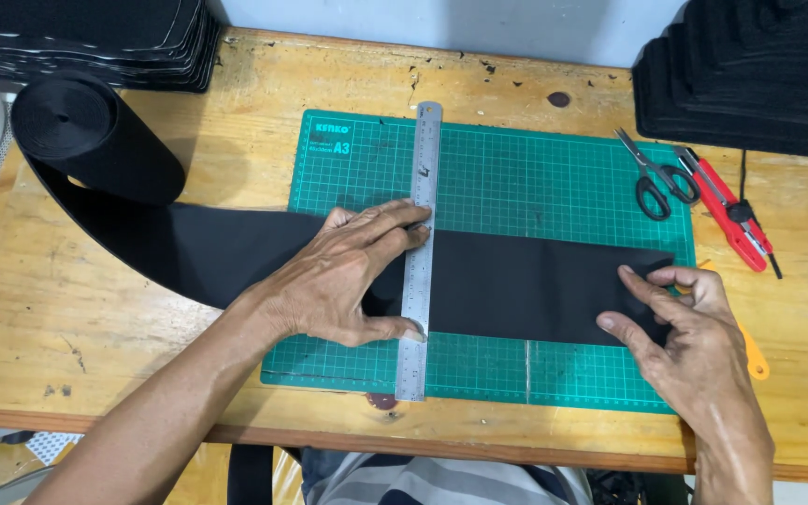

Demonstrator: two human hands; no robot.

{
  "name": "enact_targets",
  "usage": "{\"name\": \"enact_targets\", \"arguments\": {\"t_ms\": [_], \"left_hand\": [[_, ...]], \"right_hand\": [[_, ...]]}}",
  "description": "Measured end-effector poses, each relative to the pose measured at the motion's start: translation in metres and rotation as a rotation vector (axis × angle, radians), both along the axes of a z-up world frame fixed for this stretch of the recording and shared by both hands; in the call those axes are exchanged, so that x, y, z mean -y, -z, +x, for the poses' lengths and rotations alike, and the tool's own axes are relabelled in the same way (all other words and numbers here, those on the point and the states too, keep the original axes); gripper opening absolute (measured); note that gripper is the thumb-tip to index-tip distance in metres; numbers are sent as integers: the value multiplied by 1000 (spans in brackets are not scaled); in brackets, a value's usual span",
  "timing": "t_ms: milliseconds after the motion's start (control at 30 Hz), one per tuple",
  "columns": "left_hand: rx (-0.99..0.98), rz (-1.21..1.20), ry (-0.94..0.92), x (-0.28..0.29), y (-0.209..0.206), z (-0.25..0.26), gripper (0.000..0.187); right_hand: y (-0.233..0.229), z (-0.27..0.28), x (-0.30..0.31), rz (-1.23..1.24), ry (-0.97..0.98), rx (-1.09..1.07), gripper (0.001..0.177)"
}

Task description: Trimming and cutting black fabric strips using scissors and a utility knife on a cutting mat

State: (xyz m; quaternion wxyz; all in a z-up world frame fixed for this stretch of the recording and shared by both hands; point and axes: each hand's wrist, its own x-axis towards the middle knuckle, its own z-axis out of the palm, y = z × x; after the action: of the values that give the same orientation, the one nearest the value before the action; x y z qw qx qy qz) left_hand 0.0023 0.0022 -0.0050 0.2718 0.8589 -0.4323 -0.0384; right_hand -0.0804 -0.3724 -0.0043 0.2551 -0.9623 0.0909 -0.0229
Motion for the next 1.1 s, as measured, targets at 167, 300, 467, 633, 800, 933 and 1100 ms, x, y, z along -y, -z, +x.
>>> {"name": "enact_targets", "arguments": {"t_ms": [167,300,467,633,800,933,1100], "left_hand": [[-1,4,2,0,0,0,96],[2,3,2,1,0,0,96],[-2,5,1,1,0,0,96],[-1,4,-1,1,0,0,97],[2,3,-1,0,0,0,95],[16,5,5,0,1,1,95],[-16,26,-7,0,2,-1,96]], "right_hand": [[4,0,3,-27,-4,3,55],[-3,0,-3,1,12,-17,55],[-1,1,-1,4,12,-23,56],[5,0,3,-13,-32,43,55],[4,0,3,16,-4,5,56],[7,-2,5,0,-80,87,56],[12,-5,10,-36,-152,130,55]]}}
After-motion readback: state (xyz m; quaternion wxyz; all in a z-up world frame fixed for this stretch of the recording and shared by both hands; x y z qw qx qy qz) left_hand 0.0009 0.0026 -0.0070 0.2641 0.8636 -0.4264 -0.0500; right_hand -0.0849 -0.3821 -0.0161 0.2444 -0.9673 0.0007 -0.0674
